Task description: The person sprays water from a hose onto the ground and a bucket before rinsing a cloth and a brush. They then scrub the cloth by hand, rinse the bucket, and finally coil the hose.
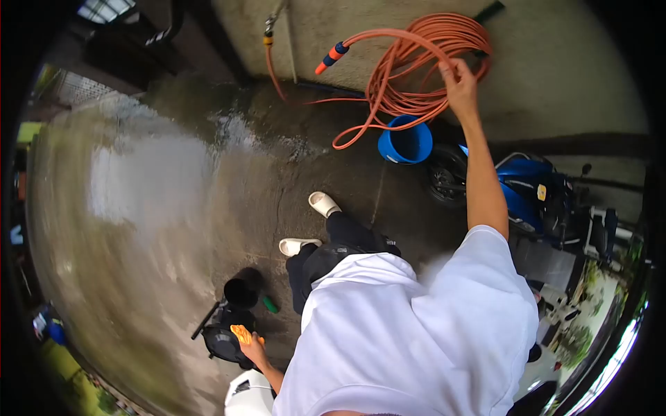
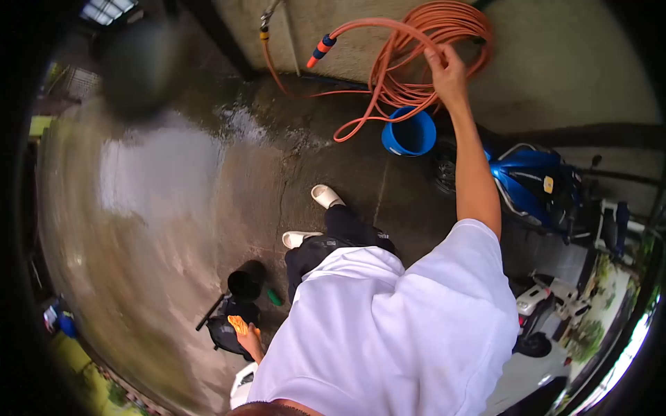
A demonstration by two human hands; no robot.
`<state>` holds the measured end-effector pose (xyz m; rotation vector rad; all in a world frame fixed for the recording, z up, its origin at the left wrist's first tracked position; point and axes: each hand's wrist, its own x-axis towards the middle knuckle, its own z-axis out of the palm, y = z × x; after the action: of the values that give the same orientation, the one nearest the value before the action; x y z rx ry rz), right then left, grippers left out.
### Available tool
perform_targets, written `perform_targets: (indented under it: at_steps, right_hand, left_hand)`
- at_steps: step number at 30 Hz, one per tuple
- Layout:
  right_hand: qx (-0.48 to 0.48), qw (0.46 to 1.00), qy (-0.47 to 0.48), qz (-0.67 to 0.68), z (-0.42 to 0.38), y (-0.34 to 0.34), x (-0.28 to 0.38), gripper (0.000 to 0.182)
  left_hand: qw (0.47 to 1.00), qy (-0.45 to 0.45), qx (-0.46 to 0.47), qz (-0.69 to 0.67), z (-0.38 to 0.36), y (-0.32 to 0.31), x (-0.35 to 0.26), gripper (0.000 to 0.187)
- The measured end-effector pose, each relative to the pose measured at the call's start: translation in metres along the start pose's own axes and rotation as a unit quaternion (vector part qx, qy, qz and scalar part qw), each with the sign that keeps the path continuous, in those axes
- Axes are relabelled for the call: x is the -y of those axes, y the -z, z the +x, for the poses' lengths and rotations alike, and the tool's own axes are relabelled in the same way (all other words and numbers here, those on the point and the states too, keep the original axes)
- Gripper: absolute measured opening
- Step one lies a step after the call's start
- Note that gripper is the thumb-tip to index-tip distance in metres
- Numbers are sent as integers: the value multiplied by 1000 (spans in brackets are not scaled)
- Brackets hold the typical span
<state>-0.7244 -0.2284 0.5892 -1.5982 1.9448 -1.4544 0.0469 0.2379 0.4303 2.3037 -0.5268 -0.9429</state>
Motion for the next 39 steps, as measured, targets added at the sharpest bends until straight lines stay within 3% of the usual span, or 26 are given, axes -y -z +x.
perform_targets:
  at_steps: [2, 5, 7, 9, 12, 14, 18, 20, 22, 23, 24, 26, 28, 31, 32, 34, 35, 37, 39]
  right_hand:
    - [-50, 994, 84, -49, 28, 72, 53, 27]
    - [-21, 991, 94, -91, 69, 151, 83, 28]
    - [39, 979, 125, -155, 102, 196, 99, 17]
    - [-18, 977, 95, -190, 157, 240, 58, 34]
    - [-14, 963, 90, -252, 229, 272, 65, 22]
    - [-141, 919, 138, -341, 264, 278, 60, 22]
    - [-162, 897, 125, -392, 292, 222, 77, 22]
    - [-123, 819, 324, -458, 322, 180, 34, 23]
    - [-24, 731, 369, -573, 329, 109, -19, 21]
    - [26, 702, 345, -622, 275, 71, 23, 24]
    - [38, 671, 389, -630, 290, 25, -40, 51]
    - [51, 760, 444, -471, 262, -26, -71, 18]
    - [173, 818, 310, -452, 223, -72, -98, 29]
    - [183, 835, 296, -426, 174, -100, -140, 32]
    - [189, 835, 299, -422, 166, -101, -142, 32]
    - [333, 773, 171, -512, 141, -108, -147, 35]
    - [348, 772, 176, -502, 131, -113, -154, 35]
    - [275, 716, 182, -616, 117, -118, -178, 38]
    - [250, 714, 195, -624, 111, -118, -199, 36]
  left_hand:
    - [1000, -15, 3, 11, 24, -5, -13, 35]
    - [998, -43, 27, 35, 20, -22, -62, 34]
    - [996, -57, 57, 34, 35, -25, -68, 38]
    - [994, -63, 84, 39, 36, -30, -79, 43]
    - [989, -79, 97, 77, 37, -35, -96, 43]
    - [990, -86, 89, 70, 40, -32, -88, 45]
    - [985, -85, 84, 122, 22, -9, -87, 56]
    - [983, -90, 70, 145, 10, 4, -73, 58]
    - [987, -94, 79, 103, -1, 19, -60, 61]
    - [978, -148, 52, 135, -21, 21, -66, 64]
    - [985, -132, 24, 107, -55, 17, -94, 64]
    - [989, -97, 5, 114, -80, 16, -91, 64]
    - [986, -51, 16, 160, -90, 34, -67, 64]
    - [992, 37, -24, 117, -110, 35, -40, 65]
    - [992, 67, -33, 100, -115, 34, -36, 66]
    - [990, 118, -53, 58, -126, 36, -28, 67]
    - [987, 144, -60, 30, -131, 36, -28, 68]
    - [983, 161, -82, 18, -139, 29, -34, 69]
    - [976, 46, -132, 165, -146, 25, -43, 76]
